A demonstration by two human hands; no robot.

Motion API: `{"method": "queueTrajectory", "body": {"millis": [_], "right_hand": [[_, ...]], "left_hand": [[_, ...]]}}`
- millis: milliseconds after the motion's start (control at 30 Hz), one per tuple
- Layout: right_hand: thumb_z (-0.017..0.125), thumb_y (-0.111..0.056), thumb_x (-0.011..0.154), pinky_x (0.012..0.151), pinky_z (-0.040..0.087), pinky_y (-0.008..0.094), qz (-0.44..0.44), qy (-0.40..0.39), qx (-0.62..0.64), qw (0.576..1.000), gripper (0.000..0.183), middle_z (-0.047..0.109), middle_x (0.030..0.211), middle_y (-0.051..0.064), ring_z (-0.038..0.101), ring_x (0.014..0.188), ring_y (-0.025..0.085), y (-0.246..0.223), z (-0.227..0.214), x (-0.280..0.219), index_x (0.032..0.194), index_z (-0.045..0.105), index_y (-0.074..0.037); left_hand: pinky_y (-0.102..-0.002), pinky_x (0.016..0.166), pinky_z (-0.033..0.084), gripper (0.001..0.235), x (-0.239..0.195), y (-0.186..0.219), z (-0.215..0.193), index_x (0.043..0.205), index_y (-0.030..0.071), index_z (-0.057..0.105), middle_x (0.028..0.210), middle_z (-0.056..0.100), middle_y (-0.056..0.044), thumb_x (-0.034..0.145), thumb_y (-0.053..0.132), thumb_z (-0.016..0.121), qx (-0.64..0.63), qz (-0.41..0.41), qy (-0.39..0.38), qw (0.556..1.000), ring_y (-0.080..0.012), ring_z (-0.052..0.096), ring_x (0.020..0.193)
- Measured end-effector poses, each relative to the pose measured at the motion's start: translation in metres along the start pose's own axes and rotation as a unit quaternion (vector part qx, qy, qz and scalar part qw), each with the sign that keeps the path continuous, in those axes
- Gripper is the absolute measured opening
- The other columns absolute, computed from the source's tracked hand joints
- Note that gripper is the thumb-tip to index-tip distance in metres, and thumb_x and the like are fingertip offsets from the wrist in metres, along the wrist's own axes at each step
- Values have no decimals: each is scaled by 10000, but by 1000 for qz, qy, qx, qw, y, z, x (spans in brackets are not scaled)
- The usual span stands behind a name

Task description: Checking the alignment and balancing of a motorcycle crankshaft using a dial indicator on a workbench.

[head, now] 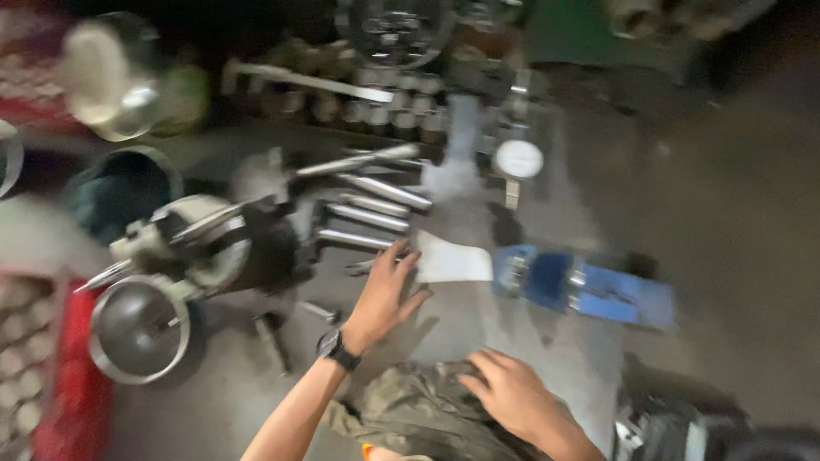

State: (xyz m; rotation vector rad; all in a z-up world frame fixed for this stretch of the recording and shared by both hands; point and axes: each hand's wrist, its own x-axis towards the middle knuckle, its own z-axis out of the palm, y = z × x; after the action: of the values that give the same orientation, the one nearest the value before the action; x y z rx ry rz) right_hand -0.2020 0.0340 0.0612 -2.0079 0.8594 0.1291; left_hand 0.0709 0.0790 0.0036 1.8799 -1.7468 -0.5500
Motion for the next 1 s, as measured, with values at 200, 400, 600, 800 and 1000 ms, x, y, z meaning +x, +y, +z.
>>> {"method": "queueTrajectory", "body": {"millis": [200, 400, 600, 800, 1000], "right_hand": [[755, -335, 837, 803, 594, 379, -3, -78, -28, 997, 369, 745, 1060, 54, 753, 943, 257, 21, 15, 16, 1157, 717, -155], [807, -351, 786, 730, 634, 328, -102, -100, -69, 987, 392, 761, 1008, 5, 806, 871, 155, 36, 31, 51, 1139, 734, -195], [863, -334, 755, 762, 646, 280, -81, -70, -57, 993, 355, 806, 918, -9, 777, 863, 112, 52, 51, 49, 1072, 787, -193], [833, -251, 745, 830, 646, 292, -45, -25, -21, 998, 306, 771, 923, -3, 768, 875, 125, 88, 54, 29, 1041, 810, -174], [838, -201, 771, 740, 607, 299, -43, 31, -3, 999, 340, 788, 938, 45, 733, 840, 155, -10, -51, 18, 1093, 775, -111]], "left_hand": [[-388, 1039, 527, 415, -112, -16, -138, 1255, 69, 614, 1346, 613, -134, 859, 18, 728, 35, -146, 339, 929, -338, 636, 1224], [-288, 912, 538, 315, -156, -52, -193, 1267, 18, 566, 1237, 610, -112, 970, 11, 669, -42, -250, 505, 825, -165, 628, 1067], [-228, 752, 489, 600, -140, -57, -179, 1420, 26, 434, 1167, 690, -21, 894, 81, 716, -243, -340, 394, 819, -89, 581, 881], [-255, 775, 465, 582, -133, -22, -224, 1363, 24, 585, 1029, 627, -77, 818, 0, 786, -67, -254, 397, 880, -134, 553, 866], [-251, 869, 550, 292, -98, -53, -276, 1181, 16, 711, 1155, 729, -96, 937, -94, 596, -71, -171, 378, 907, -123, 683, 1041]]}}
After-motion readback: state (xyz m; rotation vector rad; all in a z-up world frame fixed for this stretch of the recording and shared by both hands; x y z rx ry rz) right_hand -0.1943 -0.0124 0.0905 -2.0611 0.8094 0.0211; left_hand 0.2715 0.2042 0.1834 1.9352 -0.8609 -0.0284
